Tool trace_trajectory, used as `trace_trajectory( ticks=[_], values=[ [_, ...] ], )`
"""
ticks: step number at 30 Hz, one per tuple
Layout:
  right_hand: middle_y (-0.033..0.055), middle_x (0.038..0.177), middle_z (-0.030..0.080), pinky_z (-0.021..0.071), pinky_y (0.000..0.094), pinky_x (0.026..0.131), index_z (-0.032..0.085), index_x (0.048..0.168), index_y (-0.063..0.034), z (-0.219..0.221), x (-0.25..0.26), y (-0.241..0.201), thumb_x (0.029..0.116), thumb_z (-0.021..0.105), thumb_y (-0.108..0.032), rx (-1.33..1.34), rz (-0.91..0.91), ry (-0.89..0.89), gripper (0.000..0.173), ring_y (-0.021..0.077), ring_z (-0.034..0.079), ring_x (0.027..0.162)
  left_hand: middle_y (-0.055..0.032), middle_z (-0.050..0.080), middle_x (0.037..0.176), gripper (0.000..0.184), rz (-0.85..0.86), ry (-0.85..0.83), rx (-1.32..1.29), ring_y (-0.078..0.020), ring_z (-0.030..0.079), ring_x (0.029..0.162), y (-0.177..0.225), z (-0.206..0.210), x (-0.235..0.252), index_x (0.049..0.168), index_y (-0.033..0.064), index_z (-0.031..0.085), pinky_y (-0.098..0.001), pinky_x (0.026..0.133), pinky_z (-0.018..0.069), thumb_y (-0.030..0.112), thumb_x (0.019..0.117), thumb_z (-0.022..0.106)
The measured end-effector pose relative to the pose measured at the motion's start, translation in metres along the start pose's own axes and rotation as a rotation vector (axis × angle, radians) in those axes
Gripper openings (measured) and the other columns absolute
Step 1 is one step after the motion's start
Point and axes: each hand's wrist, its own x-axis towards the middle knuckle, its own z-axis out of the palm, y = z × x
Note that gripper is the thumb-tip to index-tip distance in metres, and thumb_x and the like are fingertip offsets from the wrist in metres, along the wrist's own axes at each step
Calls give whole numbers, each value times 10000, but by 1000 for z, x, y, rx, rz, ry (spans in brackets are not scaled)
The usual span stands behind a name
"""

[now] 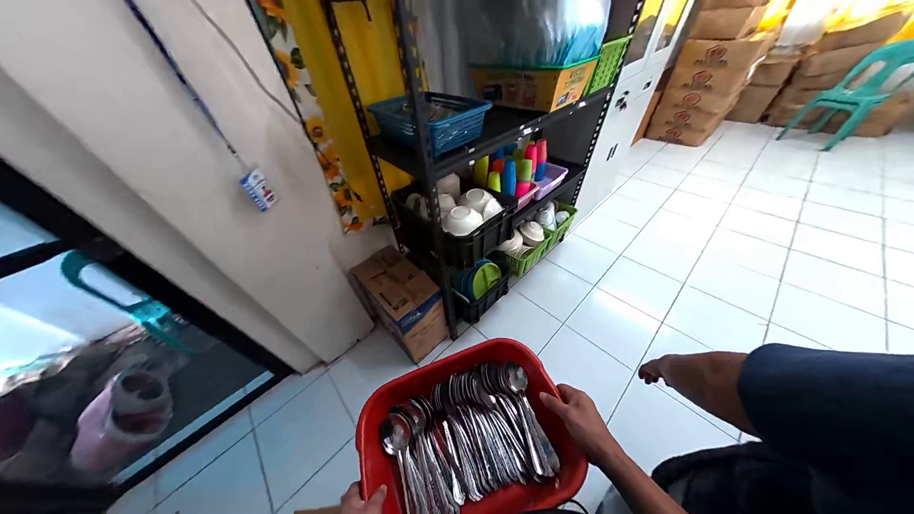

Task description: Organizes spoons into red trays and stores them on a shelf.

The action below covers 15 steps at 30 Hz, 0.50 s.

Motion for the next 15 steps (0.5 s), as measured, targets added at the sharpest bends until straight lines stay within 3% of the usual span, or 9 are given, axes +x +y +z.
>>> trace_trajectory(
  ticks=[5,10,13,15],
  values=[
    [114,760,665,552,426,688,675,943,13,-27,79,-20,1001,661,-186,93,90,294,208,208,658,690,-300,670,1130,323,117,-203,186,-408,664,1069,135,73,122,1233,-99,615,-578,952,519,78,968,664],
    [84,742,659,568,383,647,668,976,38,-64,124,-56,999,625,-150,233,84,602,194,150,646,647,-275,666,1225,422,341,-459,297,-377,665,1149,288,153,192,1344,-61,583,-546,1029,514,124,975,675],
    [40,742,639,565,322,629,641,1030,32,-100,150,-89,1017,585,-132,302,120,706,174,94,632,635,-236,682,1113,370,345,-609,216,-316,691,1015,377,204,208,1252,-63,606,-488,931,556,178,984,688],
    [-28,677,613,553,252,569,621,995,-13,-133,177,-111,1003,569,-109,326,86,764,110,36,612,577,-204,684,1044,333,347,-698,101,-267,693,928,424,242,217,1207,-61,608,-444,861,576,189,997,668]
  ],
)
